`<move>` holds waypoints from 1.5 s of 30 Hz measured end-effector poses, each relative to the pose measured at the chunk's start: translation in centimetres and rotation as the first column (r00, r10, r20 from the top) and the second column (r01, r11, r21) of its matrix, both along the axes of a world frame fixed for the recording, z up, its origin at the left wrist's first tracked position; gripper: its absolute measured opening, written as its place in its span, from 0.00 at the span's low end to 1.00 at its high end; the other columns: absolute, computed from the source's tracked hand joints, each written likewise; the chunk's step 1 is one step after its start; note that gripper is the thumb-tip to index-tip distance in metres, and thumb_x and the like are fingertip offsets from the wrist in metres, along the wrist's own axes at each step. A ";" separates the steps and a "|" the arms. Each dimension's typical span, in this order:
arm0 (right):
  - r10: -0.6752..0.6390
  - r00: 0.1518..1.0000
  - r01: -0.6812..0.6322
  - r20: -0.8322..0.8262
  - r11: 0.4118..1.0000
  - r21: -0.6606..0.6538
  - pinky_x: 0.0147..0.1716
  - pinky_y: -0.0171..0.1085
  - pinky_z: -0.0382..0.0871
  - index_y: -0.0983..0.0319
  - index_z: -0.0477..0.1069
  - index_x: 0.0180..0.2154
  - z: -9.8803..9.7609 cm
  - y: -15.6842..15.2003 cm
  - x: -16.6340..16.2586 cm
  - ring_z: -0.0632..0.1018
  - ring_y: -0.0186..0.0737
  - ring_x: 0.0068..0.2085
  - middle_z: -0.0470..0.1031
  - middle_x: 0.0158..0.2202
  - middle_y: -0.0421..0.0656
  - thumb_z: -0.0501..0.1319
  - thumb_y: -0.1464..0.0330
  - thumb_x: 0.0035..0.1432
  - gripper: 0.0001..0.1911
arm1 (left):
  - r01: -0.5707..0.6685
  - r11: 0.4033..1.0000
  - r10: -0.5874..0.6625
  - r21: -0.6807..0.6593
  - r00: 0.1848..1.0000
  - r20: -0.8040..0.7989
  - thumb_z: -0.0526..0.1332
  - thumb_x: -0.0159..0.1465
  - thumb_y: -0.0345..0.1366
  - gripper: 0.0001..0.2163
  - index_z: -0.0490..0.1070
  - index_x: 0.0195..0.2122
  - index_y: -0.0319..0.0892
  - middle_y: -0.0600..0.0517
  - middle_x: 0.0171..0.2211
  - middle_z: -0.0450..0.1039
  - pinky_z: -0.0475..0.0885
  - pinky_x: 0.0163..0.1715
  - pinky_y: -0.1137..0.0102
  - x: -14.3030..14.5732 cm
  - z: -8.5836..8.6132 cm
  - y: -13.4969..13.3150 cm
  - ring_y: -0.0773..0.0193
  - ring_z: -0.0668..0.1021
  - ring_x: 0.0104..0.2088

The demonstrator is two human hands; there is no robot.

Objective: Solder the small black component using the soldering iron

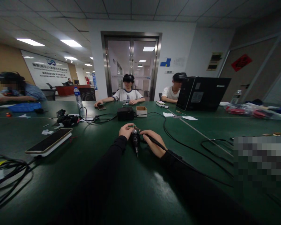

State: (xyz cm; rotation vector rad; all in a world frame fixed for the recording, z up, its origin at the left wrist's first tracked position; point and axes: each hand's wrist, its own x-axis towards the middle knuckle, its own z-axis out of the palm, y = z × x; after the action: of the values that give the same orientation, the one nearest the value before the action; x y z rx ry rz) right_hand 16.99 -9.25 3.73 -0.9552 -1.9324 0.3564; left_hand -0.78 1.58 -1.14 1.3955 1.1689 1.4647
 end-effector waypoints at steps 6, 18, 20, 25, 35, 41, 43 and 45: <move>-0.009 1.000 0.009 0.000 1.000 0.010 0.47 0.38 0.65 0.56 0.73 0.41 0.0 0.0 0.0 0.75 0.38 0.44 0.76 0.42 0.40 0.53 0.68 0.61 0.11 | -0.003 1.000 0.003 0.008 1.000 0.006 0.62 0.53 0.31 0.13 0.74 0.41 0.39 0.47 0.33 0.79 0.75 0.36 0.69 0.0 -0.1 0.0 0.63 0.80 0.33; -0.009 1.000 0.009 -0.010 1.000 0.018 0.46 0.37 0.66 0.57 0.73 0.40 -0.2 0.2 0.1 0.75 0.38 0.43 0.76 0.41 0.41 0.53 0.68 0.61 0.11 | 0.032 0.999 -0.030 -0.013 0.993 0.112 0.64 0.49 0.30 0.13 0.75 0.38 0.38 0.49 0.29 0.79 0.73 0.34 0.70 0.3 0.7 -0.6 0.64 0.79 0.29; -0.008 1.000 0.009 -0.012 1.000 0.019 0.46 0.38 0.66 0.57 0.73 0.40 -0.2 0.2 0.0 0.75 0.38 0.43 0.76 0.41 0.41 0.53 0.68 0.60 0.11 | 0.031 0.999 -0.029 -0.012 0.991 0.128 0.64 0.49 0.29 0.13 0.75 0.37 0.38 0.49 0.28 0.78 0.73 0.31 0.71 0.3 0.7 -0.6 0.65 0.78 0.28; 0.002 1.000 -0.002 -0.019 1.000 0.014 0.46 0.37 0.66 0.57 0.73 0.39 -0.1 0.1 -0.1 0.75 0.38 0.43 0.76 0.41 0.40 0.53 0.68 0.60 0.11 | 0.027 1.000 -0.026 -0.006 0.989 0.143 0.62 0.49 0.28 0.12 0.74 0.36 0.38 0.50 0.27 0.78 0.71 0.27 0.74 0.3 0.6 -0.5 0.66 0.78 0.26; 0.020 1.000 -0.019 -0.018 1.000 0.016 0.47 0.38 0.66 0.57 0.73 0.40 -0.1 0.1 -0.2 0.75 0.38 0.44 0.76 0.41 0.41 0.53 0.68 0.61 0.11 | 0.030 0.999 -0.032 0.012 0.990 0.140 0.61 0.50 0.26 0.11 0.74 0.36 0.39 0.49 0.27 0.78 0.73 0.32 0.71 0.3 0.8 -0.7 0.64 0.79 0.29; -0.012 1.000 0.013 -0.026 0.999 0.031 0.45 0.38 0.67 0.57 0.74 0.39 -0.1 -0.1 -0.1 0.75 0.38 0.42 0.76 0.40 0.41 0.53 0.68 0.60 0.11 | 0.041 0.999 -0.043 0.017 0.989 0.140 0.61 0.50 0.27 0.12 0.74 0.36 0.38 0.49 0.28 0.78 0.73 0.31 0.71 0.3 0.5 -0.4 0.64 0.79 0.29; -0.026 0.999 0.028 -0.037 0.999 0.038 0.44 0.37 0.67 0.57 0.74 0.39 -0.1 0.0 0.0 0.76 0.38 0.42 0.76 0.40 0.41 0.53 0.68 0.60 0.11 | 0.031 0.999 -0.032 0.013 0.990 0.139 0.62 0.50 0.27 0.12 0.74 0.37 0.38 0.49 0.28 0.78 0.73 0.31 0.71 0.3 0.4 -0.3 0.64 0.79 0.28; -0.030 0.999 0.032 -0.044 0.999 0.044 0.44 0.37 0.67 0.57 0.74 0.38 -0.1 0.1 0.0 0.76 0.38 0.41 0.76 0.39 0.40 0.53 0.68 0.60 0.11 | 0.022 1.000 -0.023 0.010 0.991 0.135 0.62 0.49 0.27 0.12 0.74 0.37 0.38 0.49 0.28 0.78 0.73 0.30 0.71 0.3 0.4 -0.3 0.64 0.79 0.27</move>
State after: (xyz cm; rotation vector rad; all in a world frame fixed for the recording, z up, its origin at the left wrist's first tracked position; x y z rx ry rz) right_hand 17.03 -9.19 3.60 -0.9399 -1.8763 0.3126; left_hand -0.51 1.31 -0.72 1.2898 1.0601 1.5250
